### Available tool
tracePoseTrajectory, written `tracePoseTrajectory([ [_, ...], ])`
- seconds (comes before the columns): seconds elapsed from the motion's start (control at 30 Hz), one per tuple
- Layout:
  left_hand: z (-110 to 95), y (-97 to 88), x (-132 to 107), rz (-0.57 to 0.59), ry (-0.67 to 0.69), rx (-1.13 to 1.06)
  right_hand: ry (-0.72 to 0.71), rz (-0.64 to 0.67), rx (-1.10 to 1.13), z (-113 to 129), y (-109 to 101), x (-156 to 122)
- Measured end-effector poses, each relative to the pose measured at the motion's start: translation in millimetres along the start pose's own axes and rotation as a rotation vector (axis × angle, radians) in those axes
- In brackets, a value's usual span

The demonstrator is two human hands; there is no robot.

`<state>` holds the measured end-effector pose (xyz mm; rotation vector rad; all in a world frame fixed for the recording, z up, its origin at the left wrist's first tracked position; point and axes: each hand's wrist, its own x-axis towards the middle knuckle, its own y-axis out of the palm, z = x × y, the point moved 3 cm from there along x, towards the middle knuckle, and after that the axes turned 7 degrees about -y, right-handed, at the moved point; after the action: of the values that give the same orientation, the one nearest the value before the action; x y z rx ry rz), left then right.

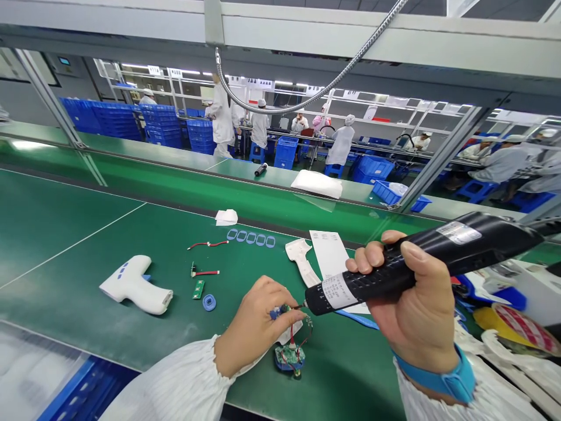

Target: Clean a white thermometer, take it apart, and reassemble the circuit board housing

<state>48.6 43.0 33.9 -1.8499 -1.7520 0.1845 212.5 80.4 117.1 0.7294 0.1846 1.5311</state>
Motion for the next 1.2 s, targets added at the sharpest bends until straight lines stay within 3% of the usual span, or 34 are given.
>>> tracePoseTrajectory([
  [0.17, 7.5, 3.0, -2.1, 0.042, -0.015, 0.120, -0.013, 0.044, 0.000, 0.1, 4.6, -4.7],
  [0.3, 19.5, 1.7, -12.0, 0.066, 0.000, 0.232, -0.064, 0.158, -0.056, -2.9, 7.8, -8.2],
  [0.57, 25.3, 1.5, -43.9, 0.116, 0.070, 0.274, -0.015, 0.328, -0.254, -43.6, 10.9, -14.3],
  [1.03, 36.0, 10.2, -50.2, 0.063, 0.061, 0.245, 0.029, 0.328, -0.301, -61.3, 9.3, -13.8],
  [1.2, 37.4, 11.7, -51.2, 0.058, 0.071, 0.244, 0.030, 0.407, -0.358, -65.6, 12.6, -12.6],
])
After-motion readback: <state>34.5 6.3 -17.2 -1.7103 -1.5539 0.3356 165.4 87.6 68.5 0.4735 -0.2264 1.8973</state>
